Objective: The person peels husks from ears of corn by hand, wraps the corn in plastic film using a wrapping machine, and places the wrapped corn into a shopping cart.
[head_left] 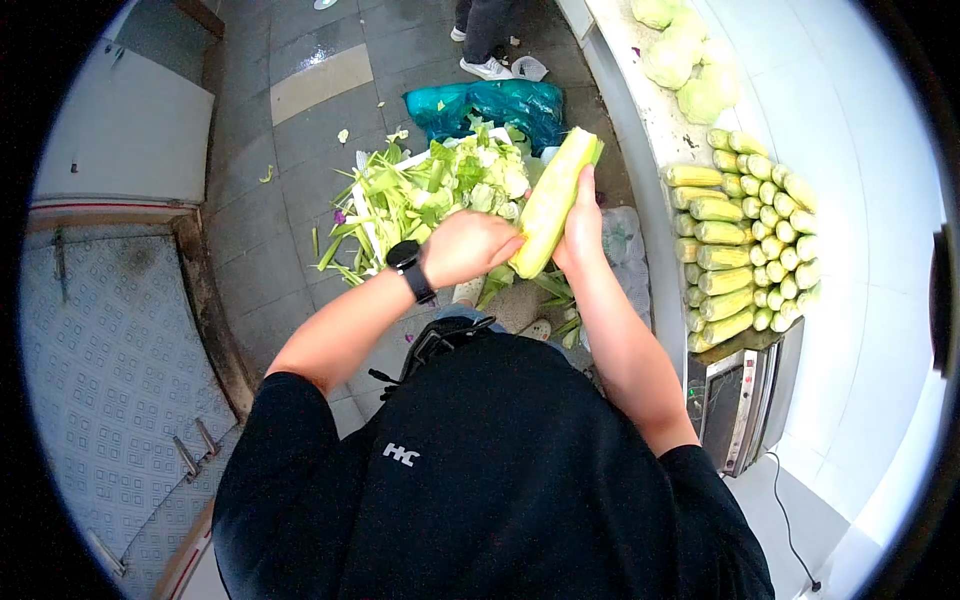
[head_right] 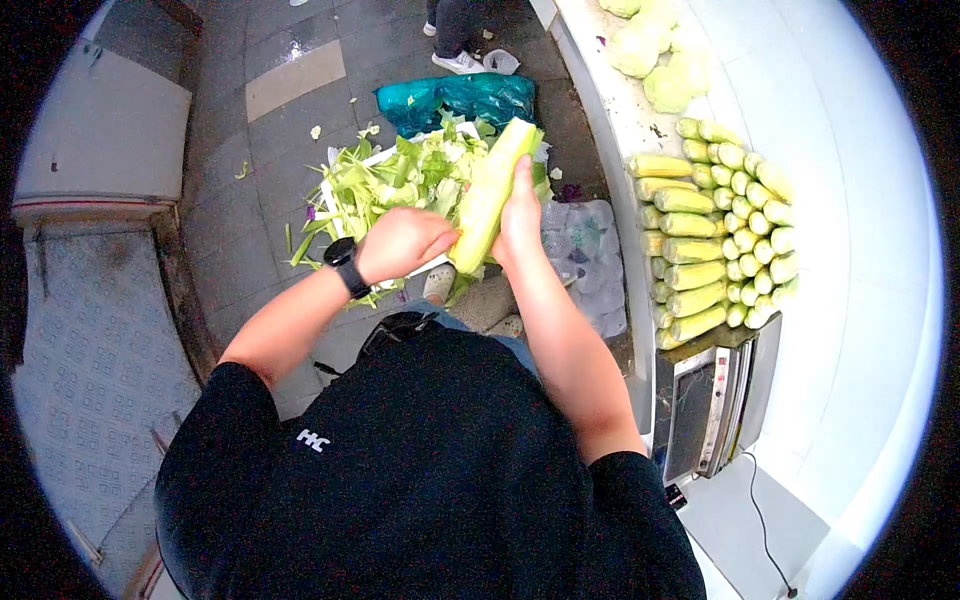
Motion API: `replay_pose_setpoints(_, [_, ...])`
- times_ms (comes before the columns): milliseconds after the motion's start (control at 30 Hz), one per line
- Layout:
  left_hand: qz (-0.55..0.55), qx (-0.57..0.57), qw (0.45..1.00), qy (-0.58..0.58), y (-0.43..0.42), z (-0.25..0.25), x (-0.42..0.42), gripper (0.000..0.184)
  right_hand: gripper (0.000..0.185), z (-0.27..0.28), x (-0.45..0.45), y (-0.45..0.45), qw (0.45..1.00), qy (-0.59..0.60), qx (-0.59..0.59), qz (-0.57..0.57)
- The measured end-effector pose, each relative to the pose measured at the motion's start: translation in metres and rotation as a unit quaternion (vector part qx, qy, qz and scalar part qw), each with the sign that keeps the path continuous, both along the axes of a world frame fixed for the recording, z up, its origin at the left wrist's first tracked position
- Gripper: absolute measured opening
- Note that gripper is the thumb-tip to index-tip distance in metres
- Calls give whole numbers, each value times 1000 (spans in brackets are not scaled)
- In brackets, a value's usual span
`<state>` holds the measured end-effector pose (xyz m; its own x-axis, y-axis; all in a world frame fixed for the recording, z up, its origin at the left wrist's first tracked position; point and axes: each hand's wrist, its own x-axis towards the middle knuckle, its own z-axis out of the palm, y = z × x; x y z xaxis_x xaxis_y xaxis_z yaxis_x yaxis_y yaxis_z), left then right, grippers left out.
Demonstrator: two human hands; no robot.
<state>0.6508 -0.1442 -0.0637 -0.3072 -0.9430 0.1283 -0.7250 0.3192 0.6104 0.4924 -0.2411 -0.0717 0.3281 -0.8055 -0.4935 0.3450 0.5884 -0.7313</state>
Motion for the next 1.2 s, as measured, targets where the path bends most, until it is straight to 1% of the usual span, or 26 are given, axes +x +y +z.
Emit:
replay_pose_setpoints(100, [31, 15, 998, -48, 41, -43, 41, 27, 62, 5, 3, -7, 994, 11, 65, -88])
replay_pose_setpoints(133, [58, 82, 989, -105, 57, -56, 63, 21, 62, -1, -1, -10, 994, 11, 66, -89])
replay_pose_setpoints(167, [110, 196, 961, -162, 75, -79, 84, 16, 60, -11, -7, -14, 995, 25, 83, -56])
replay_pose_setpoints(200, [118, 174, 954, -212, 106, -113, 114, 26, 59, -17, -10, -17, 994, 38, 100, -25])
replay_pose_setpoints(233, [127, 237, 883, -385, 117, -88, 114, 32, 54, -15, -12, -15, 991, 51, 123, 4])
replay_pose_setpoints(267, [87, 282, 891, -345, 111, -76, 125, 28, 54, -15, -15, -11, 991, 52, 125, -1])
replay_pose_setpoints(333, [134, 385, 899, -158, 77, -78, 119, 23, 50, -15, -17, -8, 981, 34, 157, 108])
replay_pose_setpoints(367, [150, 337, 926, -78, 61, -74, 108, 22, 48, -13, -17, -5, 978, 3, 164, 131])
replay_pose_setpoints(400, [138, 295, 942, 82, 47, -84, 99, 25, 49, -12, -20, 1, 976, -13, 168, 139])
replay_pose_setpoints(467, [91, 325, 869, 363, 8, -59, 56, 43, 49, 3, -27, 11, 970, -38, 147, 188])
replay_pose_setpoints(500, [89, 365, 772, 512, -8, -38, 32, 49, 47, 13, -33, 14, 968, -50, 131, 210])
replay_pose_setpoints(533, [33, 376, 700, 606, -21, -31, 13, 52, 44, 23, -41, 22, 973, -42, 105, 200])
replay_pose_setpoints(600, [-8, 409, 649, 642, -35, -4, -21, 52, 47, 54, -64, 33, 979, -35, 60, 193])
replay_pose_setpoints(633, [-14, 405, 636, 657, -40, 3, -38, 49, 50, 71, -81, 38, 979, -35, 83, 181])
replay_pose_setpoints(733, [-16, 383, 639, 667, -47, 21, -94, 48, 50, 63, -153, 59, 991, -22, 14, 132])
replay_pose_setpoints(767, [-11, 353, 676, 646, -48, 25, -115, 50, 56, 71, -181, 70, 991, -13, -21, 129])
replay_pose_setpoints(800, [-31, 366, 680, 635, -49, 30, -138, 50, 56, 76, -211, 82, 994, -15, -27, 103])
replay_pose_setpoints(833, [-3, 360, 701, 616, -47, 37, -158, 49, 62, 81, -239, 97, 971, 108, -175, 118])
replay_pose_setpoints(867, [22, 345, 724, 597, -52, 43, -180, 48, 70, 89, -262, 107, 909, 234, -319, 130])
replay_pose_setpoints(900, [6, 348, 725, 594, -53, 46, -202, 46, 86, 97, -279, 122, 931, 229, -273, 77])
replay_pose_setpoints(933, [-13, 359, 729, 583, -51, 51, -224, 46, 86, 105, -293, 136, 933, 232, -272, 53])
replay_pose_setpoints(1000, [-37, 388, 728, 565, -46, 67, -274, 47, 85, 115, -331, 162, 923, 320, -208, -43])
replay_pose_setpoints(1067, [-123, 429, 704, 552, -48, 71, -314, 57, 79, 103, -373, 190, 904, 344, -231, -103])
replay_pose_setpoints(1133, [-182, 412, 669, 591, -45, 80, -356, 70, 74, 103, -412, 213, 936, 162, -211, -232])
replay_pose_setpoints(1167, [-205, 424, 672, 571, -46, 84, -374, 88, 70, 104, -432, 224, 925, 171, -220, -260])
replay_pose_setpoints(1200, [-230, 421, 691, 541, -46, 84, -393, 90, 70, 105, -453, 235, 918, 173, -222, -279])
